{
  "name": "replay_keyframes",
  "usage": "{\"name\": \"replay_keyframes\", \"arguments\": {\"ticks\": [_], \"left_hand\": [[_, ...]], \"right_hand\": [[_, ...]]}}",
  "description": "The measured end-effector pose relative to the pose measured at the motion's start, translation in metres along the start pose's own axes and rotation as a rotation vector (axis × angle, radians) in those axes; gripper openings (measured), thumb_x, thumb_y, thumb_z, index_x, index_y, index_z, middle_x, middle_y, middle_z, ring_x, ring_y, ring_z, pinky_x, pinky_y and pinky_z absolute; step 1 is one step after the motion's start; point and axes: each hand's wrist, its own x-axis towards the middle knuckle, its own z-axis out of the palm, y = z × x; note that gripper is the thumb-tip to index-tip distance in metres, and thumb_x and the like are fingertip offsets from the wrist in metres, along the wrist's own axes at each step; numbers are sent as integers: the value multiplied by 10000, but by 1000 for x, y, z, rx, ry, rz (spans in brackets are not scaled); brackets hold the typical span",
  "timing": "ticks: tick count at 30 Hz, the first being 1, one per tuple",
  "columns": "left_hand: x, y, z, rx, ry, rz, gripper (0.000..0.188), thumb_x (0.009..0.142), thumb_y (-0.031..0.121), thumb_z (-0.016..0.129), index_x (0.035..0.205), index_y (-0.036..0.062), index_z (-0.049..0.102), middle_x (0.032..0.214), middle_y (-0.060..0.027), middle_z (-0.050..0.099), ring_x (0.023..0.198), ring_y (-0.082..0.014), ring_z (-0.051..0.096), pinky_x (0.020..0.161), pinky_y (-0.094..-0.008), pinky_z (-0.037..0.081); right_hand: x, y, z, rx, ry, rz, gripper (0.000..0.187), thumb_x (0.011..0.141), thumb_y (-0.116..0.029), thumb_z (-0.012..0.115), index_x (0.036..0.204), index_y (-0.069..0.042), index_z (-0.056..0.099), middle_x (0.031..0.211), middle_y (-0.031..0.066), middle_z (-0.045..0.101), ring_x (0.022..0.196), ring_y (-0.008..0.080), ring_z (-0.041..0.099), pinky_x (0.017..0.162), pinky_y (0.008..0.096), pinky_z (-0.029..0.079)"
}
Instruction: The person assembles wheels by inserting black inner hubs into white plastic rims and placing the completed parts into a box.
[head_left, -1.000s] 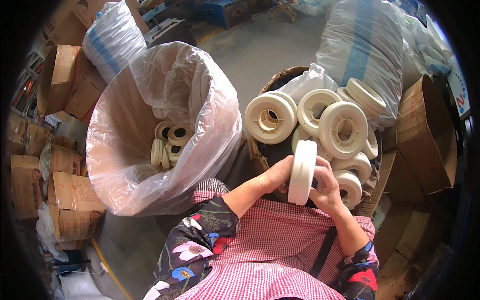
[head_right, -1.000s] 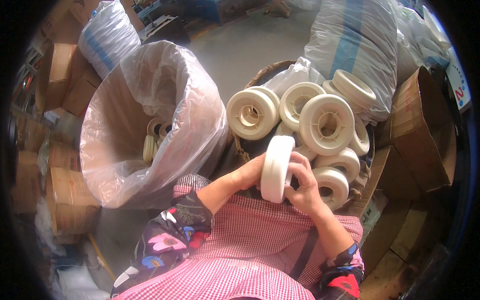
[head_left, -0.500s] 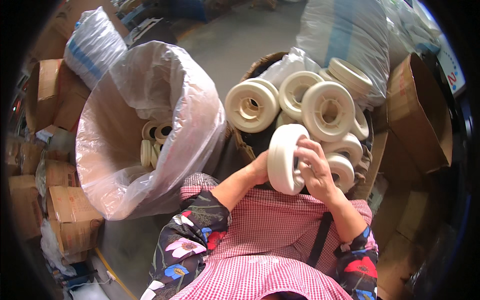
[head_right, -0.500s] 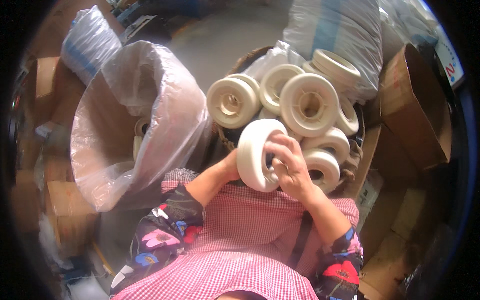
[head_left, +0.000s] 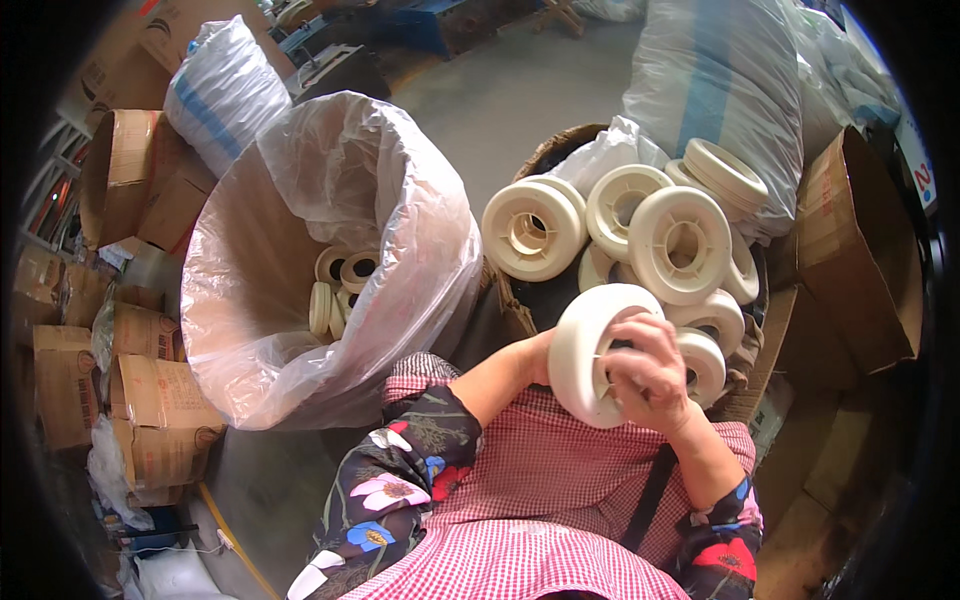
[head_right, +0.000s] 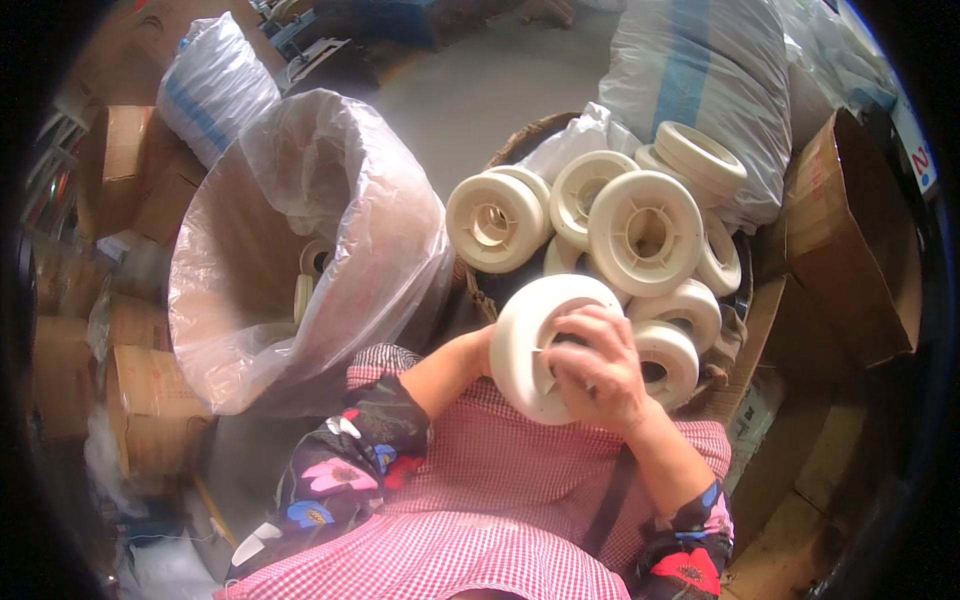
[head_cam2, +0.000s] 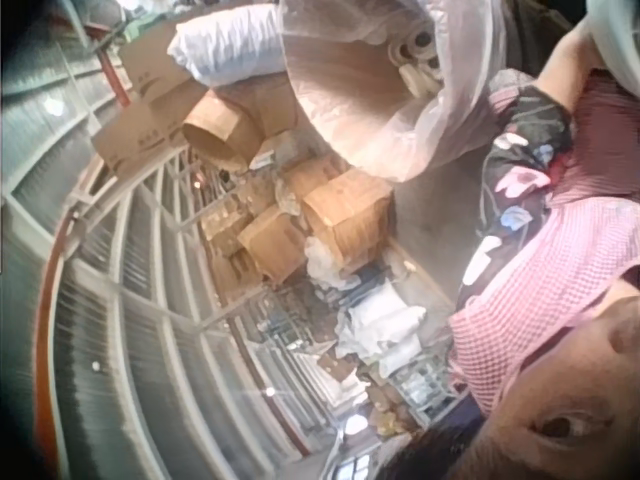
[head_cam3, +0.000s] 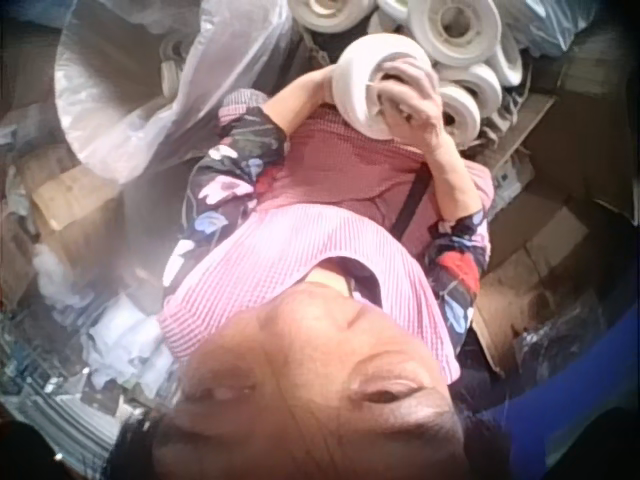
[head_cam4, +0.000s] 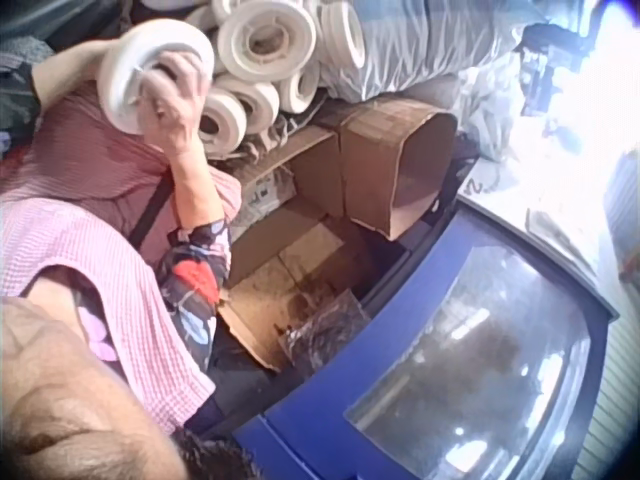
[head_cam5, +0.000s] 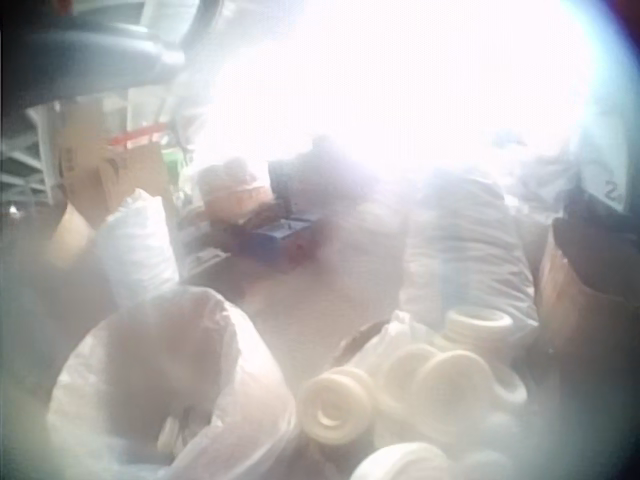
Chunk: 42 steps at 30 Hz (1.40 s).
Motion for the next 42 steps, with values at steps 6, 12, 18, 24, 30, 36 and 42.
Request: {"name": "replay_keyframes", "arguments": {"ticks": [6, 12, 18, 24, 30, 36, 42], "left_hand": [[5, 4, 27, 995, 387, 467, 431, 915, 334, 567, 1229, 52, 479, 1020, -103, 611, 948, -142, 578, 803, -288, 486], [9, -4, 13, 803, 460, 403, 446, 937, 413, 516, 1189, 48, 465, 1029, -115, 609, 857, -111, 601, 714, -282, 508], [7, 10, 27, 377, 259, 524, 438, 947, 294, 546, 1304, 64, 436, 1052, -22, 591, 933, -79, 575, 799, -236, 494], [14, -10, 23, 1287, 519, 728, 431, 931, 324, 567, 1256, 95, 402, 1042, -92, 572, 923, -121, 564, 791, -255, 489], [13, -6, 29, 491, 222, 546, 497, 909, 347, 615, 1305, 111, 431, 1138, -54, 561, 1005, -108, 551, 854, -254, 477], [-2, 6, 27, 124, 34, 268, 471, 894, 321, 623, 1280, 82, 500, 1122, -35, 604, 963, -118, 602, 821, -284, 519], [5, -4, 3, 5, 88, 93, 424, 900, 317, 609, 1241, 76, 535, 1081, -39, 625, 926, -125, 620, 809, -292, 530]], "right_hand": [[-17, 12, 1, 816, 12, 1464, 392, 975, -281, 438, 1236, 10, 452, 1066, 148, 592, 835, 205, 635, 533, 281, 522], [-26, 5, 17, 756, 104, 911, 493, 816, 48, 548, 1290, -3, 421, 1241, 158, 513, 1168, 273, 508, 998, 334, 397], [-10, 9, 1, 440, 87, 533, 423, 735, 93, 518, 1125, -63, 564, 1374, 143, 391, 1207, 265, 459, 1008, 384, 373], [-38, 25, 16, 774, 22, 1165, 432, 955, -206, 447, 1326, 11, 401, 1179, 144, 529, 1063, 224, 544, 918, 325, 445], [-23, 6, 21, 201, 169, 522, 439, 809, -47, 520, 1245, -12, 483, 1236, 194, 463, 1136, 333, 488, 962, 412, 409], [4, 0, 1, -112, -25, 22, 433, 613, -87, 682, 1040, -145, 647, 1187, 170, 506, 1042, 379, 477, 861, 476, 435], [2, 1, 2, -107, -2, 41, 493, 599, -63, 698, 1085, -97, 619, 1139, 171, 534, 1018, 367, 510, 865, 451, 449]]}}
